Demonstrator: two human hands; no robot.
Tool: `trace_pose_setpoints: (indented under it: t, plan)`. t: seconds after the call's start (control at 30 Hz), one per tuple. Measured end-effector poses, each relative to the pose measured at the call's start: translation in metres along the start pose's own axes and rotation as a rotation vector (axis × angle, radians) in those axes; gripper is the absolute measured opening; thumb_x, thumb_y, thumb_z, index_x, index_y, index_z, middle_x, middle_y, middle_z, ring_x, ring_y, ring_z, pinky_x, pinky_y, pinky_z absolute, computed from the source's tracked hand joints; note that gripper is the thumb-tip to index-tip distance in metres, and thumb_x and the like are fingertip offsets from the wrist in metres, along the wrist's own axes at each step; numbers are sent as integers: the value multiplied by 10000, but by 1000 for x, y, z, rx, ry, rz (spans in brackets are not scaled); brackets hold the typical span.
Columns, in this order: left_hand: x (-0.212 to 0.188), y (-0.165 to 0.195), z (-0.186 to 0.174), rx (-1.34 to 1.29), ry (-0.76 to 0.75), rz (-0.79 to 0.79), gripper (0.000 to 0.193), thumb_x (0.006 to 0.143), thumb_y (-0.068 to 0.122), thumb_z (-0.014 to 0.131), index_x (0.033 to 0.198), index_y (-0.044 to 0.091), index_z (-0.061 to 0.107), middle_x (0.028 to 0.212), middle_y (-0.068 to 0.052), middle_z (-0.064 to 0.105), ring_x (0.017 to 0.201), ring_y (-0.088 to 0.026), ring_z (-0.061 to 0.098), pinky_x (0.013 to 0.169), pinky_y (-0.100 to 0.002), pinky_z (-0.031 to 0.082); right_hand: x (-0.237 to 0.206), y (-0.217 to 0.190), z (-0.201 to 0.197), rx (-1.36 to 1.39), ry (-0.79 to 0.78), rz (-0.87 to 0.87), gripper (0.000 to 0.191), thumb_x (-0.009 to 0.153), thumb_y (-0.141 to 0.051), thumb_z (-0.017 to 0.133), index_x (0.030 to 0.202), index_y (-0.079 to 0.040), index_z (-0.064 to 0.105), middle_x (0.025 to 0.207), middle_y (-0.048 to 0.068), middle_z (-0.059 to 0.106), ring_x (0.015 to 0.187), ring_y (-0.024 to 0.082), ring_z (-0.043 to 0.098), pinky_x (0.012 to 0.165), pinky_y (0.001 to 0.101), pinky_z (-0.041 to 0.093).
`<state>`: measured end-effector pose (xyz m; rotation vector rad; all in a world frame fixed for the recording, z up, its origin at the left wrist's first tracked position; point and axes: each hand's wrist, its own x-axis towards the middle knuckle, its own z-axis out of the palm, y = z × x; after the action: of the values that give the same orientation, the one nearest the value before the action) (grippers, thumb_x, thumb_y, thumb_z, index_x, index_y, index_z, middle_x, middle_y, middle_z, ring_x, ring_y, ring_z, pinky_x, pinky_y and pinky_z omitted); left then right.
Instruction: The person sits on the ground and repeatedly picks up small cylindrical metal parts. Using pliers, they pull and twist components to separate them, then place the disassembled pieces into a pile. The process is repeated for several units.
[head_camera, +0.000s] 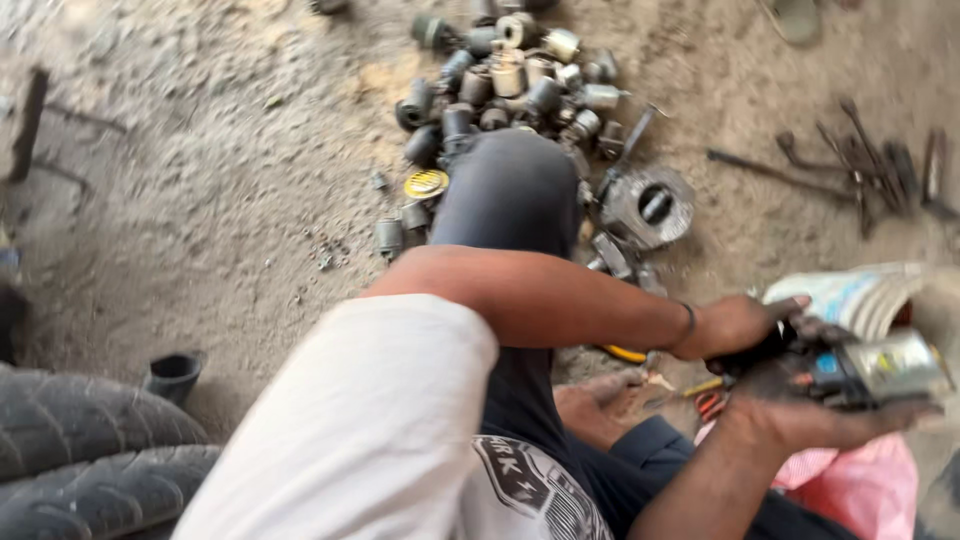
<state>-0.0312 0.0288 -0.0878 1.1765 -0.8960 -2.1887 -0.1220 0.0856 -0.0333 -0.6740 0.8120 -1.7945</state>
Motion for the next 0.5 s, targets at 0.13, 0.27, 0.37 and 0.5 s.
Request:
trace_pose_setpoints:
  t: [0.13, 0.27, 0.37, 0.5]
  plan:
    - [18, -4, 4, 34, 84, 51, 789, 926, 738, 510, 920, 0, 788, 869, -153, 766, 704, -255, 727, 595, -414, 571, -5, 1, 36, -26, 8, -63, 964, 959, -716, 494, 1624, -18, 491, 1403, 193, 609, 1183, 350, 648, 946, 461, 554]
    - [27, 28, -5, 168, 32, 223, 603, 841, 611, 651, 871, 31, 811, 811, -136, 789, 672, -276, 729, 588, -452, 578, 5, -9, 13, 102, 64, -9, 879, 947, -655, 485, 1589, -54, 488, 1404, 185, 616, 1202, 347, 672, 1018, 466, 569]
    - [18, 83, -44, 1056, 44, 1101, 280, 818, 392, 672, 1035, 292, 819, 761, -39, 770, 601, -222, 713, 541, -406, 540, 15, -23, -58, 122, 99, 79, 695, 1001, -571, 504, 1494, -82, 518, 1324, 125, 614, 1149, 280, 642, 978, 403, 531]
    - [-51, 118, -206, 1116, 509, 1045, 148, 823, 292, 666, 917, 236, 767, 694, -41, 704, 552, -214, 638, 501, -397, 496, 2, -55, -180, -134, -138, 133, 413, 1102, -462, 541, 1347, -130, 569, 1188, 27, 611, 1052, 171, 593, 873, 296, 462]
